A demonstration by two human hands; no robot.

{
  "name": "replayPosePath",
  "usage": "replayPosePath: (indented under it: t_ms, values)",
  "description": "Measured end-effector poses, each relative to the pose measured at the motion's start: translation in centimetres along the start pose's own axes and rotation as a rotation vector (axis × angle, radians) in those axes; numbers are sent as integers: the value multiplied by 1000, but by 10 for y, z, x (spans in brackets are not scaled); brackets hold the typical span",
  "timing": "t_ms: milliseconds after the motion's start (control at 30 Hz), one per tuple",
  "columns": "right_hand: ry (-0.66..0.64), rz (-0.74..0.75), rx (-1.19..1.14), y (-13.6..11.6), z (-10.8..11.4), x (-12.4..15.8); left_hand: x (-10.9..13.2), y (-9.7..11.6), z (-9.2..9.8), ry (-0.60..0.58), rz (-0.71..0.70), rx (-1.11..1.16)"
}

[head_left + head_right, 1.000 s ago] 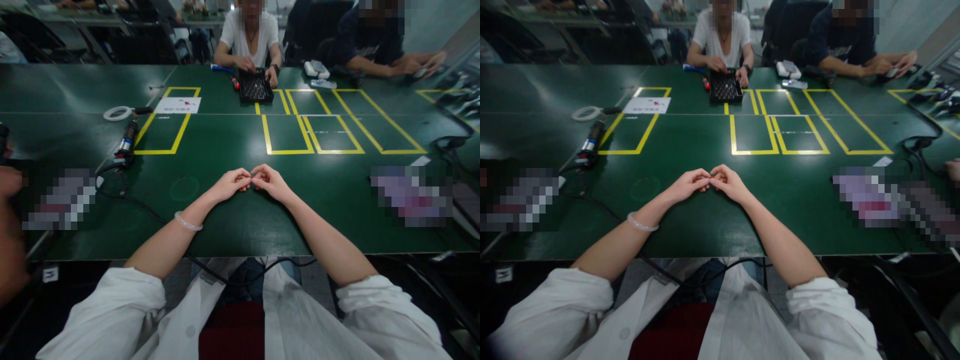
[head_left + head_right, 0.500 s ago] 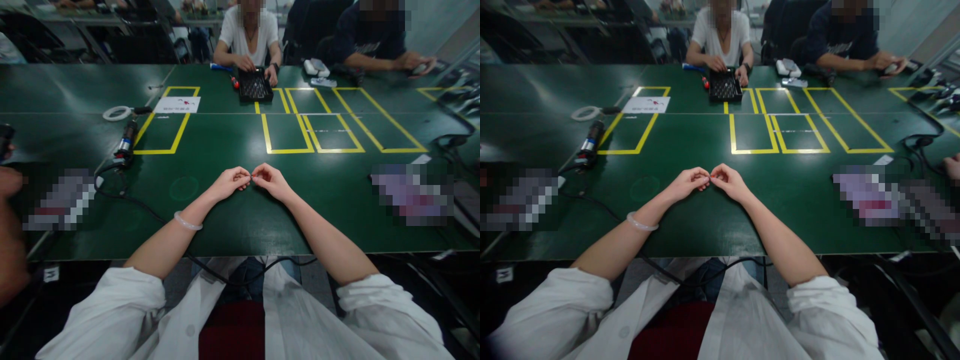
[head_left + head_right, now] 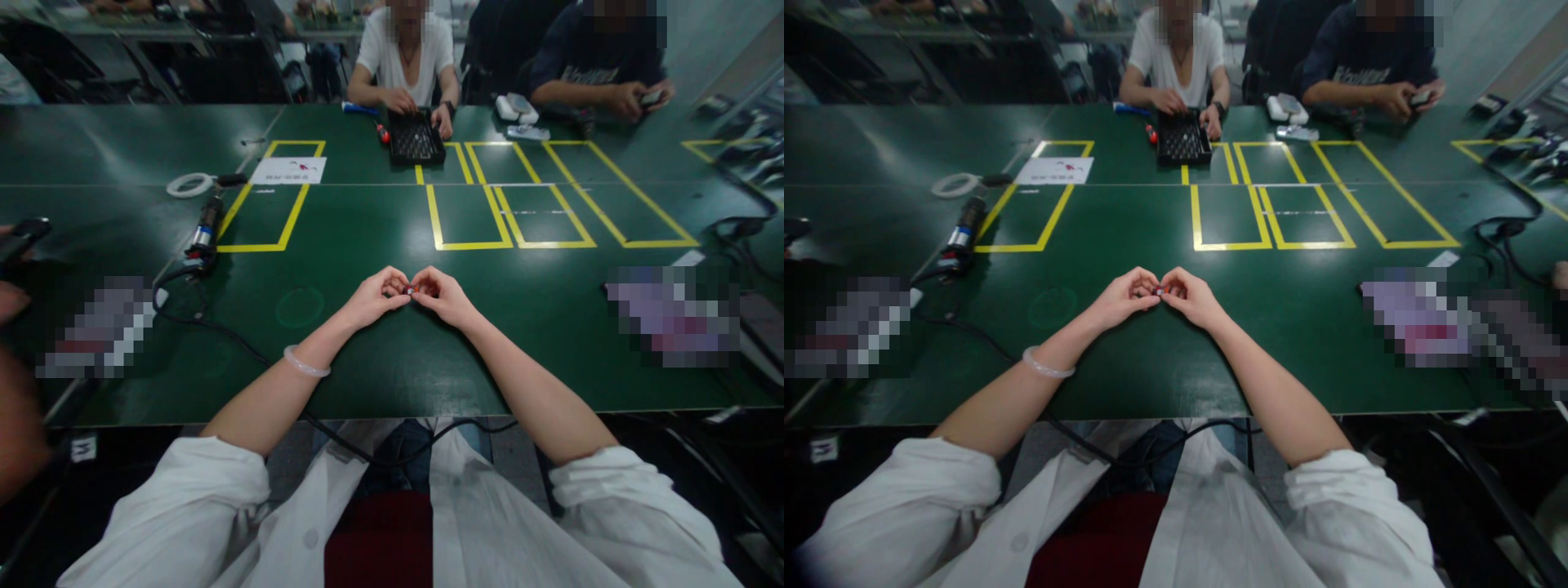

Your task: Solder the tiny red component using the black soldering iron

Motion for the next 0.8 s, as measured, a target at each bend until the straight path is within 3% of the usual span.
replayPosePath:
  t_ms: [800]
  values:
    - [28,-50,-61,3,0,-2,0,-2,4,15,37,-68]
Point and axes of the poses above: each hand's wrist, its own x-axis away from the middle knuckle, its own z-axis out of the back of the hand, y = z × x, the point moved 2 cm from there along -x, towards the middle knuckle, and after that the axes turned 4 degrees about x, right-handed, at the moved point
